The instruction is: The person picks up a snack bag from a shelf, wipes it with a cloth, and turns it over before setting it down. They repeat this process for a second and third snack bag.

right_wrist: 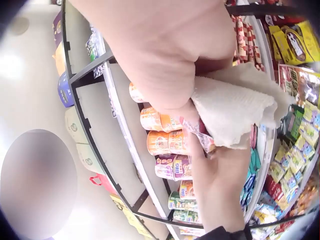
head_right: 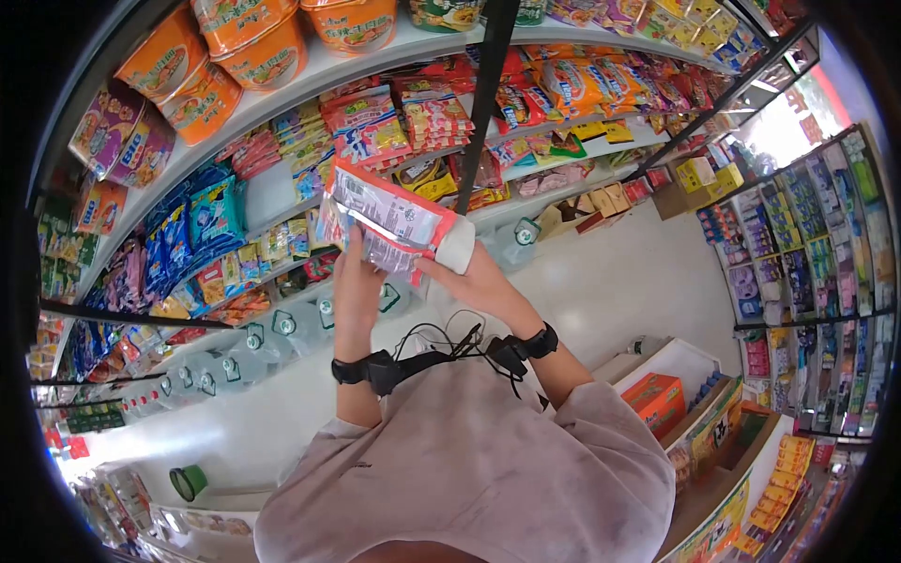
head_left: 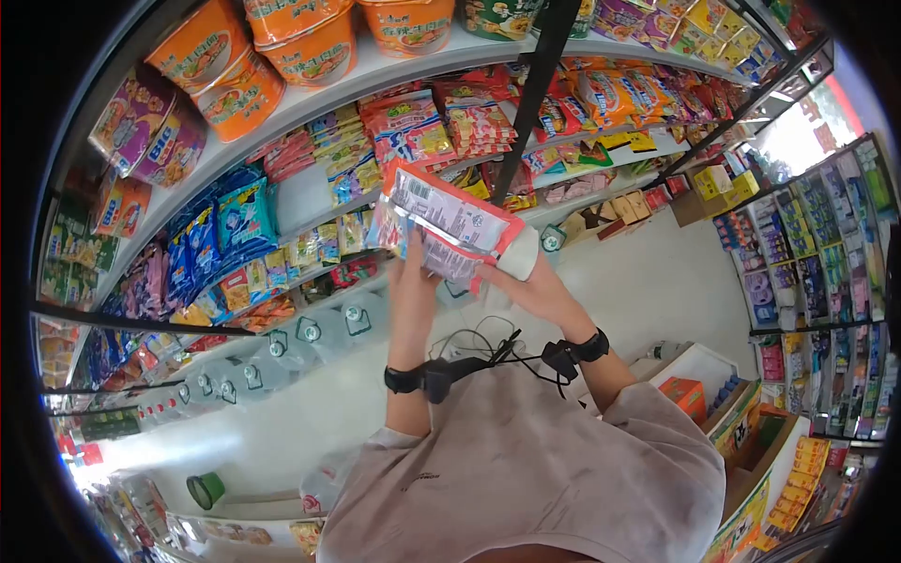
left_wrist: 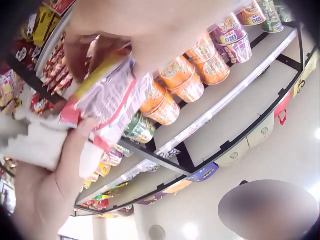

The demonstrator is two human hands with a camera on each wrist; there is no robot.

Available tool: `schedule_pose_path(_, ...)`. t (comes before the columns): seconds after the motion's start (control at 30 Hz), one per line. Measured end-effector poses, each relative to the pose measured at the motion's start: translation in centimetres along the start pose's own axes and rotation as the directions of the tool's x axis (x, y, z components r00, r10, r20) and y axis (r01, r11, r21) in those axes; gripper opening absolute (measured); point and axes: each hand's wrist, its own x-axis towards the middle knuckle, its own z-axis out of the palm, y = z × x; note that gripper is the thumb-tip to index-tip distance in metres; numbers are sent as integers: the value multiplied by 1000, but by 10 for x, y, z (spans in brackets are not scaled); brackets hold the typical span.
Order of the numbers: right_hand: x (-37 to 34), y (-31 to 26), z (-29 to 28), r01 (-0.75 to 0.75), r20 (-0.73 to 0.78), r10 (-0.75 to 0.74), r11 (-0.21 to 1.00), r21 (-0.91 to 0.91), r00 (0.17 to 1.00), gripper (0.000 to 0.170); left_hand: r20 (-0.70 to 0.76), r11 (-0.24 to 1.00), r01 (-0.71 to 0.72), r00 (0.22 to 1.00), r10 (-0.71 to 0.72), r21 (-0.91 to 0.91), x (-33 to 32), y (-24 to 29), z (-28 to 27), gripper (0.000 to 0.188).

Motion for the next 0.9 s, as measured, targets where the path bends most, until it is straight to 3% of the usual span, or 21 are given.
schedule_pose_path(0.1,8,2,-6,65,-134,-93,977,-204,987,42,223,968,160,954,-202,191,-4,19,-16,64)
schedule_pose_path(0.2,-5,13,-14,-131,-171,70,916,-378,983,47,286,990,104,955,-72,-98,-15,14,-7,66)
schedule_pose_path(0.23,-2,11,-16,53,-30,-81,847,-529,996,50,284,973,127,956,-69,-192,-14,12,-2,55)
schedule_pose_path(0.33,-5,3,-12,284,273,-153,788,-547,950,52,58,998,11,998,-7,-69,2,-11,-4,49)
schedule_pose_path(0.37,-8,19,-16,312,314,-170,815,-489,934,45,38,992,63,998,-59,-108,5,-10,-5,45)
schedule_pose_path(0.47,-15,27,-49,-108,191,158,963,-248,969,39,6,992,70,998,-69,-101,9,-13,-11,46)
schedule_pose_path(0.5,-16,35,-54,-76,6,79,980,-186,997,35,-21,994,65,998,-67,-91,9,-15,-9,46)
schedule_pose_path(0.6,-14,68,-75,-289,-210,278,957,-25,937,33,-49,999,52,997,-52,-3,11,-28,5,46)
schedule_pose_path(0.63,-13,63,-81,-308,-127,314,949,66,941,36,-25,999,-1,1000,2,37,9,-30,23,44)
schedule_pose_path(0.73,-13,74,-98,-313,153,287,933,180,946,41,8,993,25,1000,-26,115,25,-55,48,56)
schedule_pose_path(0.77,-13,72,-107,-250,183,222,957,149,958,46,-6,990,12,1000,-11,141,30,-62,57,55)
schedule_pose_path(0.9,-17,65,-170,-297,91,287,948,118,954,47,60,968,13,998,-29,250,38,-81,110,51)
